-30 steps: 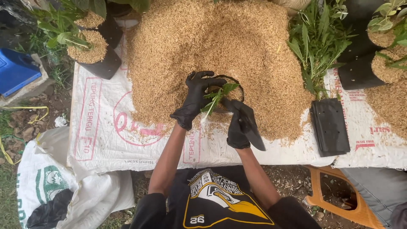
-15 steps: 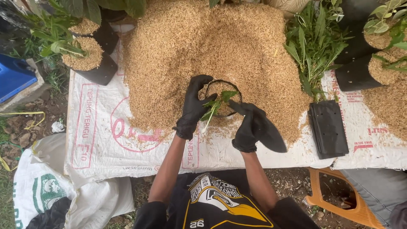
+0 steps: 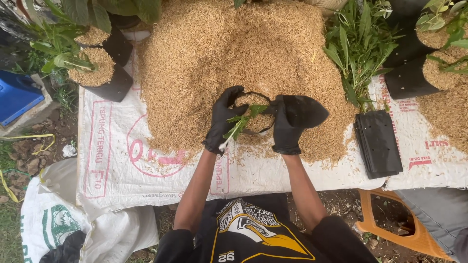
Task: A person is transplanting a small seedling into a black plastic pot, filling it with rice husks using a small hand trowel.
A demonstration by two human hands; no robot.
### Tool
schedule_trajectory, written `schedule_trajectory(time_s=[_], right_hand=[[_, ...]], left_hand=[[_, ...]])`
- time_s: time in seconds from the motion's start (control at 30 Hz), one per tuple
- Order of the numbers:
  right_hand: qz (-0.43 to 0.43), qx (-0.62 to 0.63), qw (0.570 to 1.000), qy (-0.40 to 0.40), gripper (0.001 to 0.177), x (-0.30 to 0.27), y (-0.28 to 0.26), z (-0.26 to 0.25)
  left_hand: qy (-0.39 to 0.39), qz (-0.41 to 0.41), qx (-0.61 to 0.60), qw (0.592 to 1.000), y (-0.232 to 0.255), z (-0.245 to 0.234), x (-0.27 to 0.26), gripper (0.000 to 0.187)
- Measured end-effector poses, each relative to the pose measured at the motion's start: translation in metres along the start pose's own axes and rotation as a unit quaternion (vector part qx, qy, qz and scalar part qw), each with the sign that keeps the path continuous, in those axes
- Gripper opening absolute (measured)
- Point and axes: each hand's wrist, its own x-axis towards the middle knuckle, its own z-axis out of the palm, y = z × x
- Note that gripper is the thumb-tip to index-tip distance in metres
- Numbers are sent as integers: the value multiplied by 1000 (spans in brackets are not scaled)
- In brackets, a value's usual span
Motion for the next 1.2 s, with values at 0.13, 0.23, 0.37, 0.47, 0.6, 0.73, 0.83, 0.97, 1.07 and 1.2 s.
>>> schedule_trajectory(time_s=[0.13, 0.23, 0.37, 0.47, 0.6, 0.73, 0.83, 0.97, 1.07, 1.2], right_hand=[[35, 45, 998, -1, 22, 18, -16, 16], [100, 99, 989, -50, 31, 25, -25, 36], [122, 123, 976, -130, 49, 26, 33, 34], [119, -1, 982, -148, 51, 12, 29, 31], [109, 96, 983, -110, 39, 28, 7, 26], [40, 77, 991, -99, 32, 29, 13, 14], [24, 90, 991, -101, 32, 26, 11, 11], [23, 43, 995, -92, 41, 33, 3, -16], [15, 52, 997, -47, 44, 23, 31, -32], [2, 68, 997, -49, 49, 10, 27, 3]], left_hand=[[47, -33, -14, 998, 29, -3, -6, 54], [68, -37, 4, 997, 1, 1, 5, 51], [51, -42, -66, 996, -6, 3, 11, 52], [55, -67, 18, 996, 23, 2, 3, 52], [40, -63, -27, 997, 27, -1, 5, 50], [23, -54, -14, 998, 38, 4, 6, 45], [10, -33, 18, 999, 31, 3, 9, 46], [-53, 63, 18, 996, 68, -8, -24, 48], [-91, 100, 69, 988, 76, -16, -29, 42], [-103, 144, 158, 971, 37, -10, -8, 42]])
